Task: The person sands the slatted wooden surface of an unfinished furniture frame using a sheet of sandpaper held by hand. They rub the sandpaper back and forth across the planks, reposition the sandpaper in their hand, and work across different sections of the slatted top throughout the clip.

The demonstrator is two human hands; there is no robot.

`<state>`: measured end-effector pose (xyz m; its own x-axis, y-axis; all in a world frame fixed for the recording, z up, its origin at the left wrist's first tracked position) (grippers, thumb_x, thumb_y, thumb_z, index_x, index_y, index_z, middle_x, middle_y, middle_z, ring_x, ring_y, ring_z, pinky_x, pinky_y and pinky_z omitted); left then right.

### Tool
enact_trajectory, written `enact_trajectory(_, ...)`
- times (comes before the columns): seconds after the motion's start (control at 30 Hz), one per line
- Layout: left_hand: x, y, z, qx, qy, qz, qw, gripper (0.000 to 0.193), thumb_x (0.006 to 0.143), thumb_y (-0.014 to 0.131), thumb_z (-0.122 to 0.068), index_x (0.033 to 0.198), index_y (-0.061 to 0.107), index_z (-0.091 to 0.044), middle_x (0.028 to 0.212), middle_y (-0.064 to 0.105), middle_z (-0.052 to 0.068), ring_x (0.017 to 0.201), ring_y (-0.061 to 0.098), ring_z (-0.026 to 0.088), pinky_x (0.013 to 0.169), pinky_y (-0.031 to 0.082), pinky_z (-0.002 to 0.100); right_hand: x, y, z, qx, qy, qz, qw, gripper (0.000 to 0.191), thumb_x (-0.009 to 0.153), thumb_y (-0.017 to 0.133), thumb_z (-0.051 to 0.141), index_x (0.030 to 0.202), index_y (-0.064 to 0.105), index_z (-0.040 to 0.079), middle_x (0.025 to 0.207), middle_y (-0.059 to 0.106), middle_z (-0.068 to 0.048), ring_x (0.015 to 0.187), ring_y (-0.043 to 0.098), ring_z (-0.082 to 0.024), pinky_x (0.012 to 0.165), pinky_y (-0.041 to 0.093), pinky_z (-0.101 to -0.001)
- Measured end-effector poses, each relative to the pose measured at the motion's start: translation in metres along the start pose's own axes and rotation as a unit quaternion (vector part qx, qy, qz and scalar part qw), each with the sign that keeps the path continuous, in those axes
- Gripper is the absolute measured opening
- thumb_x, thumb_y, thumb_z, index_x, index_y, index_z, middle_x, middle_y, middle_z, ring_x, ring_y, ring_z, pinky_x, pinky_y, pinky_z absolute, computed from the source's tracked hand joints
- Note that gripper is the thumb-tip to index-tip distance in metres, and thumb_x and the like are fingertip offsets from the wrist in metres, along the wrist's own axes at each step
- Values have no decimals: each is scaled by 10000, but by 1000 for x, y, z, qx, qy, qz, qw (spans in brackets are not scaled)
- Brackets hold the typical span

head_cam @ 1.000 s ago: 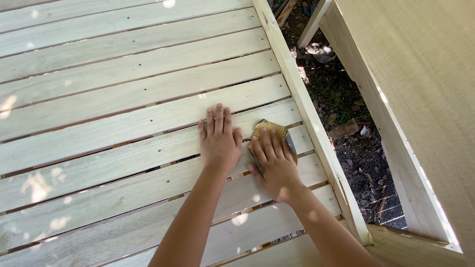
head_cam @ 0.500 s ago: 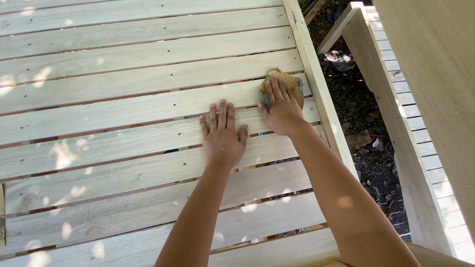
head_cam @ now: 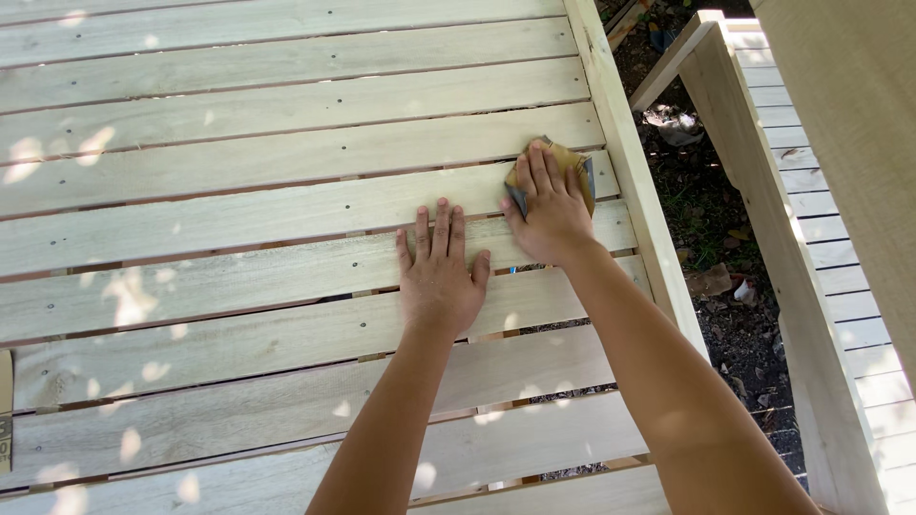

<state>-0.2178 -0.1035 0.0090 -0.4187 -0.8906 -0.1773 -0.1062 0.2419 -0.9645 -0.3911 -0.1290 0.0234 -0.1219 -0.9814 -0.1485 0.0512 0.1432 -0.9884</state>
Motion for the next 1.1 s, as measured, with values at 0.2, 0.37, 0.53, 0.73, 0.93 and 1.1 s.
enact_trajectory(0.2, 0, -4, 0, -4, 0, -16, 1000, 733, 1022, 243, -543, 1622, 108, -145, 1706, 40, 27, 1564, 20, 263, 1244, 23, 510, 12, -6, -1, 29, 4, 14, 999, 742, 1051, 209, 503, 1620, 65, 48, 1718, -31, -108, 1579, 0, -261, 1266, 67, -449)
enact_trajectory(0.37, -1, -2, -2, 0, -1, -7, 1000, 754, 1013, 245, -565, 1622, 107, -140, 1706, 43, 31, 1561, 23, 257, 1246, 17, 500, -114, 21, 8, 17, -29, 26, 999, 752, 1045, 246, 506, 1615, 103, 36, 1703, 17, -124, 1568, 25, -280, 1257, 81, -460)
enact_trajectory(0.53, -2, 1, -2, 2, -3, -14, 1000, 750, 1015, 246, -558, 1622, 107, -140, 1705, 41, 33, 1559, 21, 260, 1245, 17, 506, -129, 30, 13, 6, -19, -2, 1000, 743, 1032, 282, 521, 1624, 137, 95, 1706, 40, -116, 1564, 41, -273, 1246, 71, -514)
enact_trajectory(0.73, -1, 3, 1, 11, -2, -2, 1000, 738, 1013, 235, -553, 1614, 96, -148, 1697, 25, 38, 1551, 0, 269, 1233, 11, 515, 2, -2, 2, 16, 29, 20, 999, 728, 1032, 233, 537, 1642, 87, 167, 1713, -11, -108, 1572, 0, -321, 1246, 47, -560)
enact_trajectory(0.93, -3, -2, 2, 7, -5, -1, 1000, 733, 1017, 232, -549, 1621, 112, -153, 1706, 41, 23, 1560, 14, 252, 1243, 21, 507, 23, -12, -2, 30, 34, 21, 999, 709, 1041, 208, 514, 1644, 72, 167, 1723, -39, -90, 1575, -8, -339, 1254, 43, -565)
enact_trajectory(1.1, -4, -2, -1, 1, -3, -8, 1000, 735, 1023, 234, -560, 1622, 116, -149, 1708, 48, 23, 1562, 28, 251, 1247, 25, 508, -95, 11, 9, 18, -20, 2, 1000, 712, 1041, 257, 504, 1629, 134, 123, 1713, 16, -111, 1568, 29, -343, 1228, 59, -587)
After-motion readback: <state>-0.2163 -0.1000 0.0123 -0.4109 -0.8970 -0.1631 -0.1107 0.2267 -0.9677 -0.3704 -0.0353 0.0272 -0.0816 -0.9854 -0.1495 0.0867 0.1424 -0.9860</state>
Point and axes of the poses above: each hand's wrist, its own x-axis towards the middle knuckle, its own y-axis out of the palm, z = x × y, the point moved 4 cm from there along x, towards the middle knuckle
